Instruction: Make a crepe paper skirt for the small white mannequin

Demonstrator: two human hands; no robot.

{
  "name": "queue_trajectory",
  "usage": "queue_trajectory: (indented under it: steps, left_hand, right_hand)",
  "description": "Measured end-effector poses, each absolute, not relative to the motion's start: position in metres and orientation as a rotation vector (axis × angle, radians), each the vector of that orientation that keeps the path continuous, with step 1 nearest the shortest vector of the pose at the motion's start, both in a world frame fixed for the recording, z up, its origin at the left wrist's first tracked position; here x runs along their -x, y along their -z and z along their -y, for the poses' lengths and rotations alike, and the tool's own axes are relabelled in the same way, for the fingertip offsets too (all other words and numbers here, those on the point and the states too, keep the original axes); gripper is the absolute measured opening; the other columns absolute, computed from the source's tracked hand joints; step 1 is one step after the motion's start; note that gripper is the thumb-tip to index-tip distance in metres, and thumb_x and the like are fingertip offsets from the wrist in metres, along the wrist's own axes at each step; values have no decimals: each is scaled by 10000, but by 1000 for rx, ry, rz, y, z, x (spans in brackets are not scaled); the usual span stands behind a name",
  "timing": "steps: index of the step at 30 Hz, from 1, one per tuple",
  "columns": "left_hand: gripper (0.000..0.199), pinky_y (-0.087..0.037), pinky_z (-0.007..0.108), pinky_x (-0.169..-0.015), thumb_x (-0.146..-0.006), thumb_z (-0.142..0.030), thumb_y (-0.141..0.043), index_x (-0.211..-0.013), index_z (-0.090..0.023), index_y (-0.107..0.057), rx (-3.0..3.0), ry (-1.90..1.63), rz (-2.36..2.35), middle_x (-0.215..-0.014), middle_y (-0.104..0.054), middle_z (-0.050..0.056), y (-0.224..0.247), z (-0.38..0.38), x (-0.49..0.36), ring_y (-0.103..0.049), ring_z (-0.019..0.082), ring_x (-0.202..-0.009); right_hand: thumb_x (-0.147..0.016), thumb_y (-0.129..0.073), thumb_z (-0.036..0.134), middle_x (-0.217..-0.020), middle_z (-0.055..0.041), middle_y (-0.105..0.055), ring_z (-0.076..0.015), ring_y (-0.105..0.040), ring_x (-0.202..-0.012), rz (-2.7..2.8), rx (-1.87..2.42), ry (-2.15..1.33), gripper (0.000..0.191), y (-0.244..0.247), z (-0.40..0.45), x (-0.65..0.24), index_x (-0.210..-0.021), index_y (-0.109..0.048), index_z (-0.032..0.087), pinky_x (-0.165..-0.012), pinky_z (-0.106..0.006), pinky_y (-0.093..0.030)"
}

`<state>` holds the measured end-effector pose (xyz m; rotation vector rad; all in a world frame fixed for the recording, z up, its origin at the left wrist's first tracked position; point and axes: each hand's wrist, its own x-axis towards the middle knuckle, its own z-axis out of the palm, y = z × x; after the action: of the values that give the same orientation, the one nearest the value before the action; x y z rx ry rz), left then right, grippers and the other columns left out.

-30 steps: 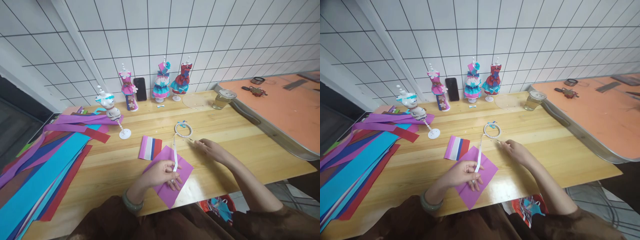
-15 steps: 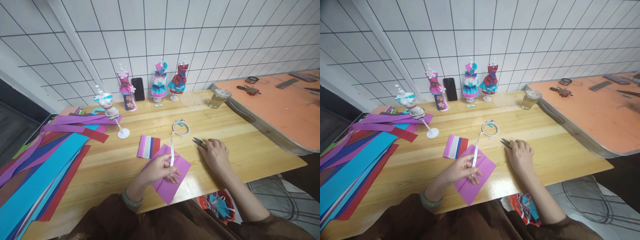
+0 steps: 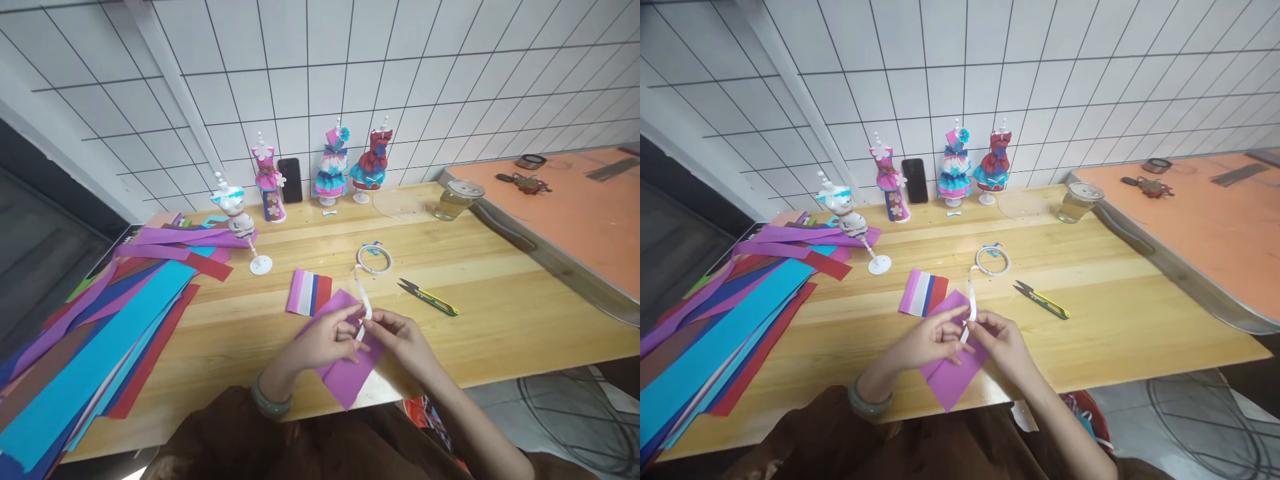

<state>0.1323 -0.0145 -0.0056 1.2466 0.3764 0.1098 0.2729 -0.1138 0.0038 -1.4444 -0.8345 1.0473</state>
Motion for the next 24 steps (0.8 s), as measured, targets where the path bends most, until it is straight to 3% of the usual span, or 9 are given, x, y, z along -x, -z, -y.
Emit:
queue_trajectory:
  steps: [2, 4, 6, 11, 18, 21, 24]
  left_hand:
    - [605, -503, 358, -697, -773, -174, -526, -1339, -208, -314, -1427, -226, -508, -1111, -559, 141, 1, 3, -119, -596, 203, -883]
    - [543, -477, 372, -773, -764, -100, -458, -1292, -213, -400, -1784, -377, -643, -1077, -563, 103, -3, -11, -103, -555, 193, -926]
    - [584, -399, 417, -890, -716, -12, -397, -1255, -230, -455, -2201, -478, -774, -1090, -544, 81, -2, -25, -86, -485, 211, -1021]
    - [589, -364, 413, -927, -694, -8, -407, -1246, -206, -463, -2617, -467, -892, -1175, -500, 94, 10, -43, -69, -417, 237, -1100]
    - [290, -407, 355, -904, -816, -151, -426, -1027, -184, -623, -2377, -729, -946, -1052, -618, 82, 14, -59, -76, -549, 192, -991]
    - [229, -426, 338, -879, -810, -256, -482, -941, -177, -652, -2020, -902, -1004, -986, -652, 65, 10, -68, -73, -580, 190, -947]
    - [266, -480, 308, -753, -760, -361, -553, -898, -149, -635, -1490, -972, -983, -884, -670, 55, 6, -74, -73, -617, 180, -823]
  right_hand:
    - [-700, -656, 431, -685, -19, -620, -138, -539, -624, 723, 1451, -1068, 263, -6, 115, -276, -738, -647, 171, -596, -246, -411]
    - [-690, -663, 440, -688, -27, -612, -133, -524, -603, 634, 1441, -1072, 282, -9, 117, -277, -739, -631, 165, -558, -235, -394]
    - [-690, -663, 443, -695, -36, -601, -134, -514, -599, 586, 1408, -1105, 289, -12, 118, -276, -733, -611, 161, -547, -235, -390]
    - [-709, -648, 438, -639, -17, -552, -124, -478, -567, 566, 1359, -1177, 279, -12, 118, -274, -744, -575, 171, -529, -232, -371]
    - [-740, -618, 424, -624, -6, -536, -121, -458, -591, 740, 1456, -1088, 262, -6, 117, -270, -778, -602, 165, -556, -230, -353]
    - [-765, -598, 405, -635, 2, -530, -116, -460, -603, 773, 1447, -1103, 236, -1, 119, -269, -778, -600, 170, -575, -226, -351]
    - [-777, -583, 404, -653, 4, -530, -118, -468, -625, 812, 1452, -1106, 232, 4, 120, -269, -778, -600, 173, -594, -226, -357]
